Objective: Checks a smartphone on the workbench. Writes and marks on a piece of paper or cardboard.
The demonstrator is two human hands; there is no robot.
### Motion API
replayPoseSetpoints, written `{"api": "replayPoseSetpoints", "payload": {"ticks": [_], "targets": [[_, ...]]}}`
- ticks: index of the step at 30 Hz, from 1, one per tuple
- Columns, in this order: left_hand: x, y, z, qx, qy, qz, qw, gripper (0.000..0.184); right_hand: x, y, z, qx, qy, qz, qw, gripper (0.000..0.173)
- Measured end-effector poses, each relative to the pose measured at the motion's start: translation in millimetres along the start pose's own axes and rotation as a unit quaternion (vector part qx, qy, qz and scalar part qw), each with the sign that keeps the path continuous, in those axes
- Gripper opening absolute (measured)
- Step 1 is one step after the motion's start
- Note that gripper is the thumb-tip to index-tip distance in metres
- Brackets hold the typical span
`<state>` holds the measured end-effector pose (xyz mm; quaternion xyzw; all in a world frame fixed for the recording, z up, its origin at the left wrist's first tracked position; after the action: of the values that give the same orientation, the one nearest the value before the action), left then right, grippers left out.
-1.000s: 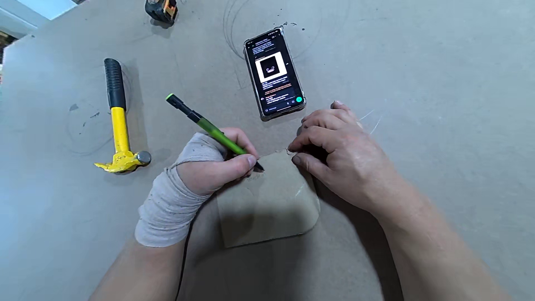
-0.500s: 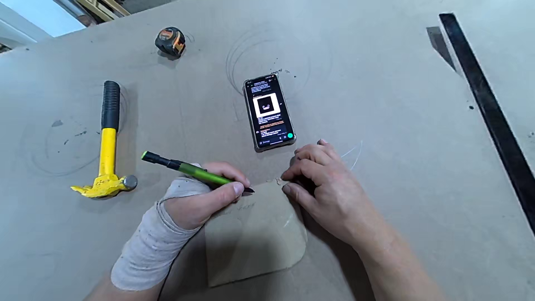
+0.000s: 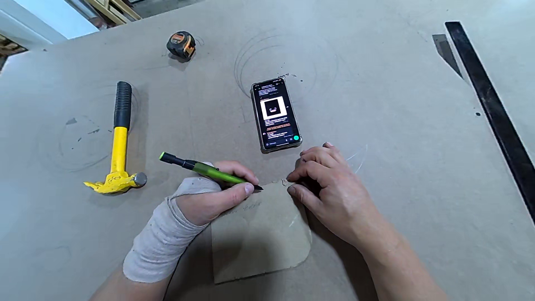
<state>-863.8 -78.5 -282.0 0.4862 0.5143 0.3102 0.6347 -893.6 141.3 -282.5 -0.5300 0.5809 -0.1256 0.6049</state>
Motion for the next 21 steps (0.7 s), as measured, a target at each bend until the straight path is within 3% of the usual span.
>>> {"api": "replayPoseSetpoints", "payload": {"ticks": [7,16,21], "targets": [[4.8,4.4,-6.0,-0.034,-0.001,-0.048,0.998,0.014,-0.8,0.4,-0.1,0.002,0.006,0.001,1.000,0.011],[22.8,15.4,-21.2,0.004,-0.048,-0.038,0.998,0.013,-2.1,-1.3,0.0,-0.001,-0.002,-0.008,1.000,0.011],[20.9,16.6,-18.8,0.003,-0.015,-0.067,0.998,0.003,-2.1,-3.7,-1.0,-0.003,-0.011,-0.005,1.000,0.011]]}}
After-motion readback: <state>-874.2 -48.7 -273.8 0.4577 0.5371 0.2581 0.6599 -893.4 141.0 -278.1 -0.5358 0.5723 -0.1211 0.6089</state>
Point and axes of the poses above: each hand's wrist, its own z-axis away from the middle knuckle, its own x-axis out of the palm, y = z × x, the point moved 7 cm from there along -z, towards the middle knuckle, and after that the axes turned 12 degrees about -z, right-handed, at the moved point
